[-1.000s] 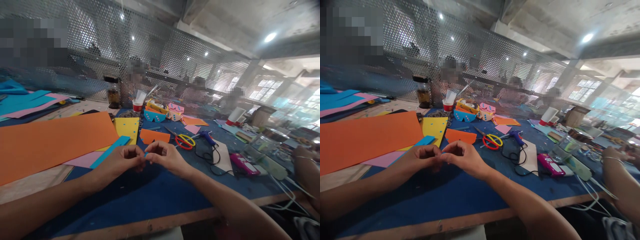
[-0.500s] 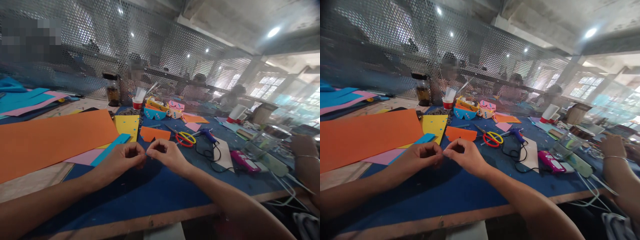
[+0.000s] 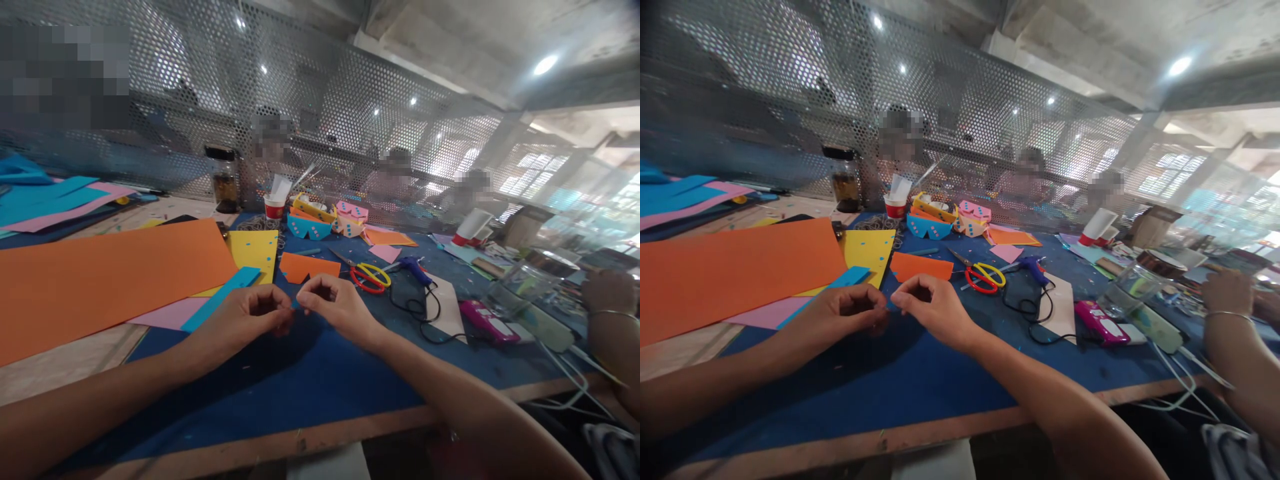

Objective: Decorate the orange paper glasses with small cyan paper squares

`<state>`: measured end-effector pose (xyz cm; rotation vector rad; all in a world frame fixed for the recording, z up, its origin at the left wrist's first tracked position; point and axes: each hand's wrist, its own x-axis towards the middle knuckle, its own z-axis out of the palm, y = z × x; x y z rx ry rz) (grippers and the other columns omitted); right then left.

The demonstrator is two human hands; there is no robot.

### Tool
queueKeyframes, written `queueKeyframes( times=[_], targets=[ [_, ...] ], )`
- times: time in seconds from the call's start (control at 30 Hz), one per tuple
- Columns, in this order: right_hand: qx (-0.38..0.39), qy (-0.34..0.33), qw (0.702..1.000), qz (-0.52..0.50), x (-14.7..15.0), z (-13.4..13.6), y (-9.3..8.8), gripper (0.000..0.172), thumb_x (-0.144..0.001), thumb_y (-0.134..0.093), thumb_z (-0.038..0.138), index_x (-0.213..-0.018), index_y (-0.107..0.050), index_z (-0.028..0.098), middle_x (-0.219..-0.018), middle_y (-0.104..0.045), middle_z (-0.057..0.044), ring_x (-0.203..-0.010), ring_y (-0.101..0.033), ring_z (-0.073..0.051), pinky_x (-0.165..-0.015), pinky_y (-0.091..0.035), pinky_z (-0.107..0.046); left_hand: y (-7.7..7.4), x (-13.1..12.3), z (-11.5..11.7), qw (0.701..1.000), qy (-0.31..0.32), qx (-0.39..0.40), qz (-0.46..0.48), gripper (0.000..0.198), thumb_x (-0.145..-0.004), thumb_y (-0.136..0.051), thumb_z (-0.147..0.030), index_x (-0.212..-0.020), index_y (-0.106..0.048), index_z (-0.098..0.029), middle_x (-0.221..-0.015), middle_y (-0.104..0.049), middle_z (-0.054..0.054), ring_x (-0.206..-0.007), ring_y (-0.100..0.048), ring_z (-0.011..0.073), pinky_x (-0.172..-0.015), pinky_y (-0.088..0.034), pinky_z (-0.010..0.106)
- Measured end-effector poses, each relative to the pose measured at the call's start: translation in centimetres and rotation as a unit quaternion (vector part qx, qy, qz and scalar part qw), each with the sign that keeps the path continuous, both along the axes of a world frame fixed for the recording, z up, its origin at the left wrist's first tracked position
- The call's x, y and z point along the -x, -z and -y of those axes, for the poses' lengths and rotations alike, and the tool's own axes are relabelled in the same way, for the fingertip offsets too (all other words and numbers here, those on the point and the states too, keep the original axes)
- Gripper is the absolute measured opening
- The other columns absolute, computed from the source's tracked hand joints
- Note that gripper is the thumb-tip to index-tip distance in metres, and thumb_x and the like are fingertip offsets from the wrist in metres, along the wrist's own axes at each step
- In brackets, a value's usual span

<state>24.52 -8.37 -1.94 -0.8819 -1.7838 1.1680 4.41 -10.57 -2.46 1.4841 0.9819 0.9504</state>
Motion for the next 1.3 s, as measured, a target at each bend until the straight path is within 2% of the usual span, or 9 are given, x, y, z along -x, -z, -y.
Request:
queueKeyframes(
  times=[0.23, 0.53, 0.7, 1.03, 1.2, 1.3],
  targets=[
    [-0.006, 0.000, 1.000, 0.010, -0.12, 0.08, 0.09, 0.020, -0.087, -0.072, 0.036, -0.085, -0.068, 0.016, -0.076, -0.067, 0.000, -0.070, -0.063, -0.013, -0.067, -0.049, -0.025, -0.24, 0.03, 0.25, 1.000, 0.025, 0.015, 0.008, 0.020, -0.081, -0.076, -0.038, -0.082, -0.068, -0.019, -0.072, -0.069, -0.001, -0.068, -0.064, 0.0166, -0.068, -0.051, 0.029],
    [-0.019, -0.015, 1.000, 0.015, -0.02, 0.05, 0.41, 0.018, -0.089, -0.070, 0.035, -0.087, -0.069, 0.017, -0.077, -0.067, 0.001, -0.070, -0.063, -0.013, -0.069, -0.050, -0.025, -0.11, 0.12, 0.07, 1.000, 0.007, -0.002, -0.010, 0.025, -0.080, -0.075, -0.042, -0.072, -0.067, -0.019, -0.065, -0.067, -0.001, -0.063, -0.062, 0.0156, -0.063, -0.050, 0.027],
    [-0.022, -0.014, 1.000, 0.015, -0.12, 0.10, 0.31, 0.024, -0.094, -0.064, 0.040, -0.088, -0.069, 0.017, -0.080, -0.067, 0.000, -0.073, -0.064, -0.013, -0.072, -0.049, -0.026, -0.15, 0.04, 0.13, 1.000, 0.000, 0.004, -0.017, 0.022, -0.077, -0.075, -0.039, -0.070, -0.066, -0.020, -0.063, -0.067, -0.001, -0.061, -0.062, 0.0163, -0.061, -0.050, 0.028],
    [-0.046, 0.010, 0.998, 0.037, 0.04, 0.21, 0.36, 0.018, -0.089, -0.069, 0.035, -0.083, -0.068, 0.018, -0.079, -0.068, 0.000, -0.072, -0.063, -0.014, -0.072, -0.050, -0.027, -0.31, 0.08, 0.36, 1.000, 0.021, 0.000, -0.010, 0.021, -0.080, -0.073, -0.039, -0.073, -0.066, -0.020, -0.068, -0.067, -0.001, -0.066, -0.063, 0.0169, -0.065, -0.051, 0.028],
    [-0.045, -0.011, 0.998, 0.033, -0.14, 0.23, 0.35, 0.019, -0.092, -0.068, 0.036, -0.087, -0.069, 0.017, -0.082, -0.069, 0.000, -0.074, -0.064, -0.014, -0.073, -0.051, -0.027, -0.15, 0.19, 0.21, 1.000, 0.025, 0.012, 0.003, 0.023, -0.082, -0.073, -0.039, -0.072, -0.067, -0.020, -0.068, -0.068, -0.001, -0.066, -0.063, 0.0165, -0.065, -0.052, 0.027],
    [-0.033, -0.031, 0.999, 0.020, -0.19, 0.30, 0.21, 0.022, -0.095, -0.065, 0.038, -0.096, -0.071, 0.017, -0.090, -0.071, -0.002, -0.074, -0.066, -0.013, -0.073, -0.052, -0.026, 0.06, 0.31, 0.00, 0.999, 0.024, 0.025, 0.019, 0.022, -0.083, -0.074, -0.039, -0.074, -0.067, -0.020, -0.070, -0.068, -0.001, -0.066, -0.064, 0.0162, -0.066, -0.052, 0.027]
  ],
)
